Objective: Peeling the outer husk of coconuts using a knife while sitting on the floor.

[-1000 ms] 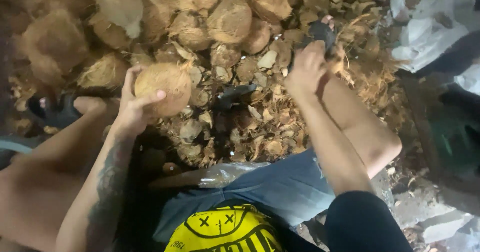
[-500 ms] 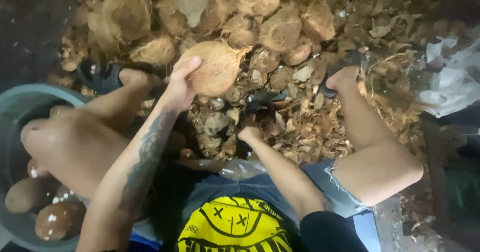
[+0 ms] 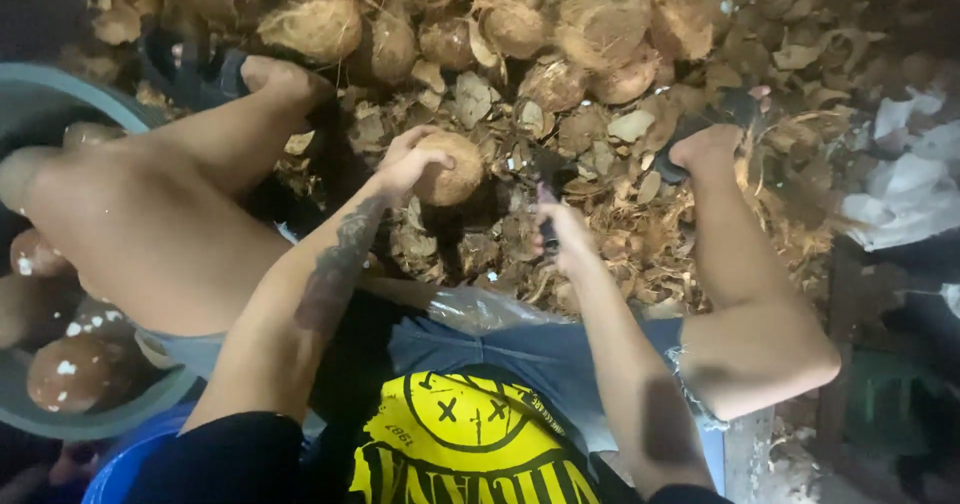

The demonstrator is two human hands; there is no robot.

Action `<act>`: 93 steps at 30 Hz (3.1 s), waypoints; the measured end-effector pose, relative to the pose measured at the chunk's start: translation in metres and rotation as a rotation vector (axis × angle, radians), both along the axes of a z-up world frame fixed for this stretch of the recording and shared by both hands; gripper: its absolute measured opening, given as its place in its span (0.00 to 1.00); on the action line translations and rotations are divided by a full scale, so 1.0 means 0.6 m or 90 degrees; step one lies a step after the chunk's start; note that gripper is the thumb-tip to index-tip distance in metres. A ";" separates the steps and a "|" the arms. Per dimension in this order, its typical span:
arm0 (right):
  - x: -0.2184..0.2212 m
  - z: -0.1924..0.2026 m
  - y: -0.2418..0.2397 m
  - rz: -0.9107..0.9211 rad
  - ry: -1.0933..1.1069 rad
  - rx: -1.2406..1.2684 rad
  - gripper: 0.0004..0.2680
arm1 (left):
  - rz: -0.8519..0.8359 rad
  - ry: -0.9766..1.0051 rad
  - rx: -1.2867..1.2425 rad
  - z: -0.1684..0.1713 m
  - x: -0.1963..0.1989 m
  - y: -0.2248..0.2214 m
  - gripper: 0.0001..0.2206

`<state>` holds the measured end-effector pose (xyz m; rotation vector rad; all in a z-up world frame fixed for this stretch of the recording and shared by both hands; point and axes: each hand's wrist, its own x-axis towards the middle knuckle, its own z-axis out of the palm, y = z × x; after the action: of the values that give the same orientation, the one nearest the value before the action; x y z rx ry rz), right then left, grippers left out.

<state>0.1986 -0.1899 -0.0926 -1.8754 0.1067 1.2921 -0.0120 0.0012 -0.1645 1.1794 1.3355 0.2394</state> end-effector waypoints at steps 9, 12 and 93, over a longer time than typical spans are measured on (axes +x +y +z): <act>-0.062 0.052 -0.043 0.164 -0.080 0.165 0.02 | 0.041 -0.031 0.020 -0.046 -0.023 -0.032 0.42; -0.074 0.031 -0.044 0.226 -0.081 0.125 0.02 | -0.020 0.044 -0.012 -0.029 -0.022 -0.021 0.48; 0.068 0.056 0.405 0.959 -0.764 0.095 0.29 | 0.425 0.235 0.180 0.106 -0.026 0.013 0.41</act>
<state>0.2396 0.0533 -0.0590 -2.1972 -2.2367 0.5795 -0.0274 0.0091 -0.1010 0.9960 2.0553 0.7348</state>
